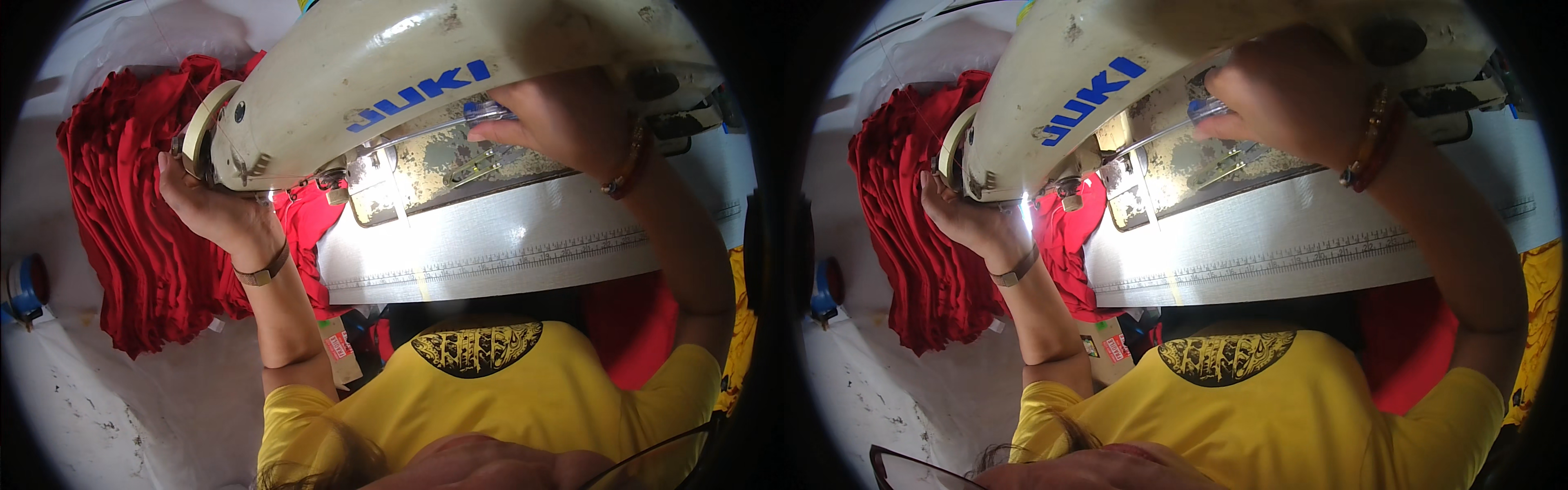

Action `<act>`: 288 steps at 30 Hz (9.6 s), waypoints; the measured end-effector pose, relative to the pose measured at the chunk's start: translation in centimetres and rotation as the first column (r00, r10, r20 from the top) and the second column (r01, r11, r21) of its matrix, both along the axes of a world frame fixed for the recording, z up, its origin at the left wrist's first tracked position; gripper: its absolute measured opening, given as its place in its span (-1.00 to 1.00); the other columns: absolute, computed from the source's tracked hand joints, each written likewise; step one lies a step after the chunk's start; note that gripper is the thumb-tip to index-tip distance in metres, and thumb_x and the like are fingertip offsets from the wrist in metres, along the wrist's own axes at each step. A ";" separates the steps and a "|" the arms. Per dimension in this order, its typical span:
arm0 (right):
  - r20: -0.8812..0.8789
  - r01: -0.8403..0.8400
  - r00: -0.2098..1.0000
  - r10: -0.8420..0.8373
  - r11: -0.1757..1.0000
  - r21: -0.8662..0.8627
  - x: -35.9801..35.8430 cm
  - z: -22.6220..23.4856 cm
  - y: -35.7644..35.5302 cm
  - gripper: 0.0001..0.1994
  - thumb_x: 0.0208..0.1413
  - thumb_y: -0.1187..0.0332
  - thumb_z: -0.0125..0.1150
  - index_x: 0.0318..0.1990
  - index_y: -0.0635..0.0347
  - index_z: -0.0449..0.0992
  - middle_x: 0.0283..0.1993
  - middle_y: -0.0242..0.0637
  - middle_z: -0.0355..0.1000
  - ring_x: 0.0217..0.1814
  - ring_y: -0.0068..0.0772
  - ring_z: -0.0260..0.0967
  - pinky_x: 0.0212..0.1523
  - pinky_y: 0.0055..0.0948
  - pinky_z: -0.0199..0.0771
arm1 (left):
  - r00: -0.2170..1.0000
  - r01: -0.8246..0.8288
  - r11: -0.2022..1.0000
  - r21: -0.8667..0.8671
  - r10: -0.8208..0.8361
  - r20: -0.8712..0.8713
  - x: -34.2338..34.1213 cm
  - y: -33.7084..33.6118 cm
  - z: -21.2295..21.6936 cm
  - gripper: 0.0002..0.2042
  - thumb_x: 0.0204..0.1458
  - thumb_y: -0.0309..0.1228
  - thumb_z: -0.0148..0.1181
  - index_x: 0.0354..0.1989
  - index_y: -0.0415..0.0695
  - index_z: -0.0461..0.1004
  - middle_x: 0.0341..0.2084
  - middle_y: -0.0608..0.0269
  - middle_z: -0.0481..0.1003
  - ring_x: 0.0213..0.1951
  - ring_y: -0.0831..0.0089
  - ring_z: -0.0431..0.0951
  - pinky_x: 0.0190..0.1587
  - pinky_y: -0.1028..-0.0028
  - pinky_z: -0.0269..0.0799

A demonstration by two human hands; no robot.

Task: The person uses a screwdriver to adjust a screw on the bobbin case area of a JUKI sewing machine. They manipulate the screwdriver with both hands to tighten or loosen the screw while the machine is stationary.

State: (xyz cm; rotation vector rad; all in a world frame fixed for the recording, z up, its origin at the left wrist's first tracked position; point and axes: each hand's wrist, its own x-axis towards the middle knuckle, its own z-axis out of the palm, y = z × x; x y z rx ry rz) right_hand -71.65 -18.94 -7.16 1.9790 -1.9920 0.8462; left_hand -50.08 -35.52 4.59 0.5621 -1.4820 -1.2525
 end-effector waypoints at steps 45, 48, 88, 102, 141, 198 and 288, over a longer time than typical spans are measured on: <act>-0.258 0.015 0.966 -0.035 0.997 -0.078 -0.2 -0.7 0.6 -0.66 -0.15 0.00 0.24 -0.44 0.09 0.43 -0.44 -0.43 0.37 -0.27 -0.52 0.39 -0.22 -0.54 0.39 | 1.000 -0.027 0.999 -0.040 0.027 0.011 0.4 -1.1 -0.7 -0.60 0.11 -0.14 -0.17 -0.16 -0.25 0.42 -0.21 0.10 0.49 -0.15 0.29 0.51 -0.07 0.31 0.42; -0.345 0.032 0.936 -0.063 0.995 -0.093 -0.1 -0.6 0.6 -0.66 -0.15 -0.01 0.23 -0.43 0.08 0.44 -0.43 -0.44 0.38 -0.26 -0.53 0.39 -0.21 -0.54 0.39 | 0.999 -0.046 0.998 -0.044 0.047 0.016 0.4 -1.0 -0.7 -0.61 0.11 -0.15 -0.17 -0.16 -0.24 0.41 -0.21 0.11 0.49 -0.15 0.29 0.51 -0.07 0.31 0.43; -0.248 -0.005 0.968 -0.020 0.995 -0.099 -0.2 -2.0 0.4 -0.67 -0.13 -0.01 0.20 -0.42 0.04 0.40 -0.50 -0.44 0.35 -0.39 -0.50 0.40 -0.36 -0.52 0.40 | 0.996 -0.085 0.994 -0.062 0.086 0.015 -0.1 -0.5 -0.8 -0.57 0.09 -0.14 -0.16 -0.18 -0.29 0.44 -0.23 0.08 0.51 -0.16 0.29 0.51 -0.06 0.33 0.40; -0.053 -0.033 0.998 0.028 0.996 -0.081 0.0 -2.6 0.6 -0.68 -0.20 0.06 0.28 -0.46 0.08 0.40 -0.53 -0.39 0.30 -0.40 -0.42 0.36 -0.34 -0.45 0.37 | 0.997 -0.077 0.992 -0.100 0.080 0.020 0.4 -1.0 -0.8 -0.61 0.08 -0.15 -0.14 -0.19 -0.24 0.43 -0.24 0.10 0.50 -0.16 0.29 0.52 -0.06 0.31 0.42; -0.034 0.050 0.999 -0.043 0.967 0.252 0.2 -0.2 1.8 -0.73 -0.02 0.13 0.16 -0.38 0.16 0.42 -0.46 -0.29 0.42 -0.41 -0.33 0.45 -0.42 -0.40 0.42 | 0.982 -0.186 0.981 -0.047 0.188 0.037 -0.4 -0.4 -0.9 -0.73 0.04 -0.14 -0.04 -0.29 -0.06 0.39 -0.27 0.24 0.49 -0.18 0.35 0.51 -0.13 0.29 0.45; 0.978 -0.030 -0.044 0.203 0.978 -0.204 19.1 -6.9 -8.9 -0.56 0.08 0.62 -0.12 0.17 0.31 0.21 0.20 -0.24 0.18 0.15 -0.42 0.18 -0.03 -0.50 0.36 | 0.983 -0.176 0.903 -0.391 0.182 -0.021 1.0 -1.0 -1.9 -0.75 0.07 -0.35 0.01 -0.56 -0.26 0.42 -0.79 0.16 0.35 -0.68 0.47 0.37 -0.58 0.43 0.25; 0.040 -0.049 0.998 0.042 0.978 0.202 8.7 -1.8 -6.6 -0.77 0.10 0.18 -0.01 -0.26 0.06 0.50 -0.30 -0.16 0.47 -0.23 -0.02 0.39 -0.22 -0.14 0.38 | 0.986 -0.155 0.926 -0.344 0.166 0.003 1.1 -1.1 -1.3 -0.72 0.07 -0.36 0.00 -0.63 -0.26 0.36 -0.82 0.24 0.31 -0.70 0.54 0.31 -0.60 0.47 0.21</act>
